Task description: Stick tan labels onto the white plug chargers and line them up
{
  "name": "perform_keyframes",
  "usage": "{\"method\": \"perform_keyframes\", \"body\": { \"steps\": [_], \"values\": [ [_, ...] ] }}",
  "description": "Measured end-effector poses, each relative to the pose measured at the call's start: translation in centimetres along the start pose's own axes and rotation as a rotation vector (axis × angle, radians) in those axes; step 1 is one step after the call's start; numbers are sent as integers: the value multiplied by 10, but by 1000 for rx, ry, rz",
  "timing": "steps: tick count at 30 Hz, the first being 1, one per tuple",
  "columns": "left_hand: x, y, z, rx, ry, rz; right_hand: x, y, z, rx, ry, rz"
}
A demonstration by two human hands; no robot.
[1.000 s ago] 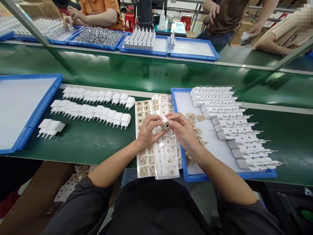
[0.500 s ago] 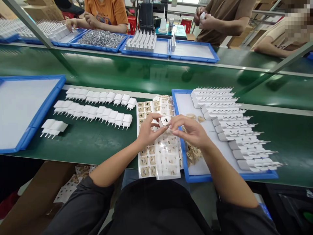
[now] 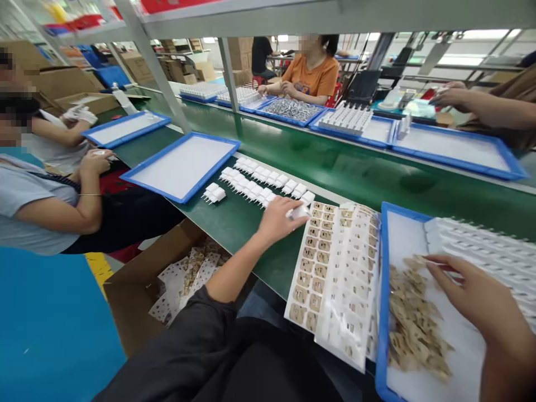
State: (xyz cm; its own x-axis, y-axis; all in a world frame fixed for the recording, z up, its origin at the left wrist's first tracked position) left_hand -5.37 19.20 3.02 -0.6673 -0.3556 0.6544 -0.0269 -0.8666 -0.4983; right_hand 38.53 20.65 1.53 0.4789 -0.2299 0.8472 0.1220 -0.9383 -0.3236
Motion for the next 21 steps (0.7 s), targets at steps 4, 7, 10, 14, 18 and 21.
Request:
{"method": "perform_keyframes", "body": {
  "steps": [4, 7, 10, 14, 18, 21],
  "values": [
    [61, 28, -77, 248, -386, 87, 3, 1, -18, -135, 51, -113],
    [89, 41, -126, 380, -637, 38, 1, -1, -27, -179, 13, -140],
    [100, 45, -150, 442, -713, 37, -5, 0, -35, -144, 25, -113],
    [95, 45, -145, 448, -675, 114, -20, 7, -60, 39, 60, -78],
    [60, 35, -107, 310, -514, 99, -45, 13, -93, 264, 45, -85],
    [12, 15, -57, 104, -333, -51, -62, 18, -108, 306, 123, -132]
  ]
}}
Point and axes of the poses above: each hand's wrist, its own y-axis away from the middle knuckle, its own x-axis out of the back of the hand, z = x × y, the point moved 1 cm from there along -y, towards the middle knuckle, and after that the axes turned 1 degree about x, right-handed, at the moved point
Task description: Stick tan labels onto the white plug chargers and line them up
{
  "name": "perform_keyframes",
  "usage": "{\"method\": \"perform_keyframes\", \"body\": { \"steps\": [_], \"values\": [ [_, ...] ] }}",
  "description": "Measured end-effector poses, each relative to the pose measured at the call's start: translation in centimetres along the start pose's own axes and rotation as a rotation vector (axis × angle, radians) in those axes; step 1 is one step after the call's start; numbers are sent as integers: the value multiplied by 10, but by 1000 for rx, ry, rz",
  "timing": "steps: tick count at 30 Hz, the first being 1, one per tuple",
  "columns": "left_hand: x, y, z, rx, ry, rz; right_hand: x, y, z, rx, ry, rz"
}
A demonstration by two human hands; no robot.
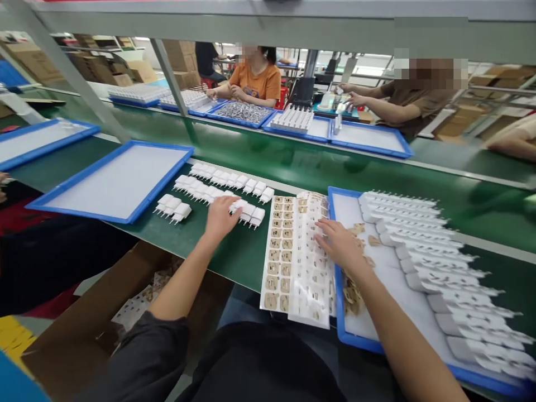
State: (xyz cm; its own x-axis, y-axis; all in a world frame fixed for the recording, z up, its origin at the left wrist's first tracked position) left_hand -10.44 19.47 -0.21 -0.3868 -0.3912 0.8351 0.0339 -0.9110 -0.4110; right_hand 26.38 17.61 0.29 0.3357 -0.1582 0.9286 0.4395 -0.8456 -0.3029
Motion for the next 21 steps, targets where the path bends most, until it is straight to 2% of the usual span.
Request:
{"method": "perform_keyframes", "body": {
  "steps": [1, 3, 5, 7, 9, 12, 21],
  "values": [
    [-12, -7, 25, -96, 79, -68, -4, 1, -3, -17, 31, -26],
    [-36, -23, 71, -200, 146, -161, -9, 3, -6, -67, 79, -79],
    [-62, -39, 107, -225, 161, -267, -11, 5, -5, -112, 103, -117],
    [-86, -53, 130, -209, 164, -320, -12, 7, -3, -126, 98, -137],
    [-105, -60, 140, -181, 166, -350, -12, 7, -1, -127, 79, -149],
    [-122, -61, 141, -159, 174, -401, -10, 6, 0, -138, 52, -176],
    [-131, -55, 142, -165, 222, -489, -1, 6, -10, -143, 41, -199]
  ]
}}
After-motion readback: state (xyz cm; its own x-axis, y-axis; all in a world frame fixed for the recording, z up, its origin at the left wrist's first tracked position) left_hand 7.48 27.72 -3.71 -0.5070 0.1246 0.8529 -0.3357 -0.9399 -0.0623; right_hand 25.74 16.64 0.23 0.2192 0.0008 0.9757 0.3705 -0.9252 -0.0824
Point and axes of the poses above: each hand's wrist, its own y-axis away from the middle knuckle, its own x-axis out of the back of the hand, z = x × y, the point moved 1 cm from there along -y, towards the middle knuckle, and after that the axes turned 1 degree about x, right-handed, at the moved point
